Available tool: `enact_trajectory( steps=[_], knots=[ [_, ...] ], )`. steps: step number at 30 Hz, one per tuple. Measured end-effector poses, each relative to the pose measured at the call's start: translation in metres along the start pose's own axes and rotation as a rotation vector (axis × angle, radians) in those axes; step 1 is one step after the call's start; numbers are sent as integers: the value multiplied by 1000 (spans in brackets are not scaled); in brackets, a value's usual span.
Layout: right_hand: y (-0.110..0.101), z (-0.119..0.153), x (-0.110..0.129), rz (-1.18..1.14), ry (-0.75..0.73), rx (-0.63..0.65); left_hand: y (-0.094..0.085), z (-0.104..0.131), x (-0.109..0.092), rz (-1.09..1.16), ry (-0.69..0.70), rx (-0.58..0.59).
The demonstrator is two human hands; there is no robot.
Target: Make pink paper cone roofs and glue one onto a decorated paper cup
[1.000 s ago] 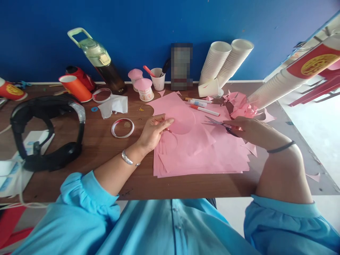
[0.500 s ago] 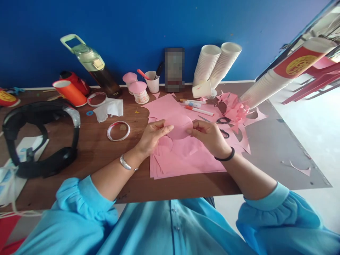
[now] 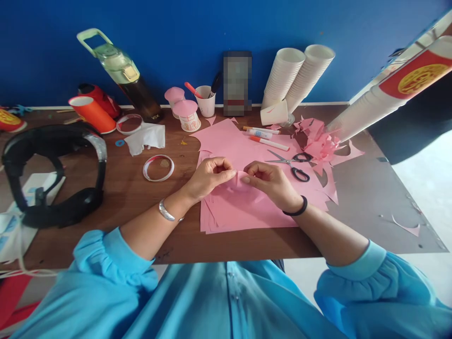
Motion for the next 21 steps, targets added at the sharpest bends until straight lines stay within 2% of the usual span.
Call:
enact_trajectory(
  steps=[6, 11, 21],
  knots=[
    [5, 0, -16, -125, 189, 57, 2, -1, 0, 44, 2, 37],
    [4, -2, -13, -156, 150, 82, 3, -1, 2, 44, 18, 57],
    [2, 2, -10, -138, 173, 72, 6, -1, -2, 15, 18, 120]
  ],
)
Point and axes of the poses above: each hand's wrist, its own z-axis away from the middle knuckle, its own y-axis out of the palm, x = y × z, the point moved 5 cm from there along -z, towards the middle knuckle, and after that the axes turned 10 degrees about y, right-handed, at the moved point
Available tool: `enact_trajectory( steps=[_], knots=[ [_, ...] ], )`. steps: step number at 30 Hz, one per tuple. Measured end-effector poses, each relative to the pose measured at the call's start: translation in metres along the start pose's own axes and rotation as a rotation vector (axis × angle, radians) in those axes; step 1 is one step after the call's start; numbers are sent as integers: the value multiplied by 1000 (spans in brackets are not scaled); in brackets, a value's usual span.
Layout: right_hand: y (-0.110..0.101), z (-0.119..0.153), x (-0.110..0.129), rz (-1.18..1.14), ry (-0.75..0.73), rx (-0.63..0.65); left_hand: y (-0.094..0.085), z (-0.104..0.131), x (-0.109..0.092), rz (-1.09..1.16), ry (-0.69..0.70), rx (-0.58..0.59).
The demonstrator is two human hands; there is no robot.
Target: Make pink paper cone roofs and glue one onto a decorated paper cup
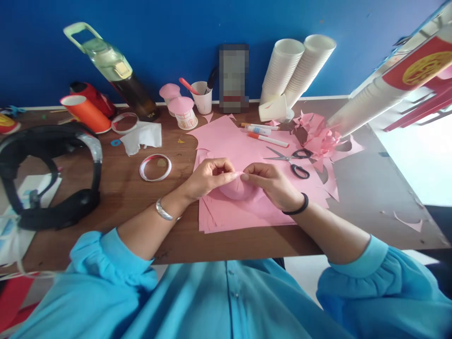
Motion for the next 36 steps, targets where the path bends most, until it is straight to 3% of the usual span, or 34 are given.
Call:
enact_trajectory(
  steps=[12, 16, 22, 32, 36],
  knots=[
    [6, 3, 0, 71, 3, 11, 5, 1, 2, -27, -40, -11],
    [6, 3, -3, 40, 44, 36, 0, 1, 3, -18, -21, -115],
    [10, 2, -6, 49, 74, 102, -9, 4, 14, 201, -100, -302],
    [7, 2, -4, 12, 45, 87, -9, 4, 17, 302, -154, -309],
    [6, 2, -5, -103, 54, 72, -8, 4, 16, 394, -167, -288]
  ],
)
Point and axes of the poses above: each hand's wrist, its own z-axis away from the middle knuckle, its own y-axis out of the palm, x = y × z, the point moved 5 cm from there along -z, towards the middle knuckle, and after that the axes turned 10 degrees about y, right-handed, at the moved point
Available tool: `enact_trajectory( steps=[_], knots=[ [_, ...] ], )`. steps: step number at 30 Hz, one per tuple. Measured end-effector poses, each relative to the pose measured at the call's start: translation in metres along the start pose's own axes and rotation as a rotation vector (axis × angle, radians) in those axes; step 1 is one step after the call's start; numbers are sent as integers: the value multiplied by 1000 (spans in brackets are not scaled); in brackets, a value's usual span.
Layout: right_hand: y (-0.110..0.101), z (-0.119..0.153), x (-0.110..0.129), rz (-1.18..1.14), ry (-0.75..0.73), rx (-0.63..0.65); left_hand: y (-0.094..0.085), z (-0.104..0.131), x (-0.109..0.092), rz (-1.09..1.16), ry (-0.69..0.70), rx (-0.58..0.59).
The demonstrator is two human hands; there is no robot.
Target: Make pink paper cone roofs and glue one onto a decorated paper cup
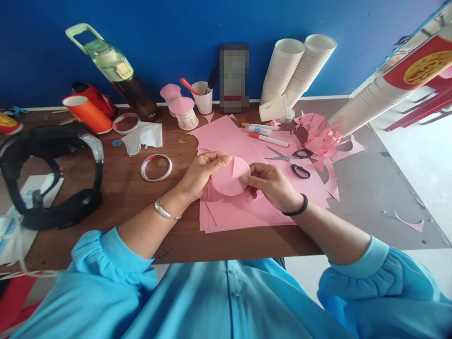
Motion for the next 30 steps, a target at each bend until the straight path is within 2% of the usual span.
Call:
enact_trajectory(
  steps=[2, 5, 9, 11, 14, 18, 21, 24, 27, 30],
  knots=[
    [-1, 0, 1, -39, 12, -8, -1, 0, 0, 4, 14, -4],
    [2, 2, 3, 111, 36, 38, -7, -2, -3, -35, 60, -48],
    [14, 9, 2, 427, 48, 264, -12, -4, -13, -295, 182, -58],
    [18, 13, 3, 525, 6, 327, -12, -5, -18, -441, 244, -31],
    [11, 17, 14, 601, -141, 194, -13, -7, -21, -500, 267, 43],
    [-10, 22, 32, 652, -284, -65, -12, -8, -19, -549, 111, 271],
    [-25, 22, 37, 720, -297, -208, -4, -8, -21, -749, 43, 486],
    [-29, 20, 36, 844, -299, -258, 6, -9, -21, -1015, 58, 643],
    [-23, 19, 32, 1061, -313, -270, 8, -13, -20, -1267, 117, 671],
    [-17, 23, 26, 1253, -298, -288, 4, -10, -21, -1367, 267, 647]
  ],
)
Point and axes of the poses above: each hand's wrist, its own z-axis away from the middle knuckle, its own y-axis out of the palm, x = y × z, the point moved 5 cm from there along -z, towards the middle knuckle, and after that the axes turned 10 degrees about y, right-handed, at the moved point
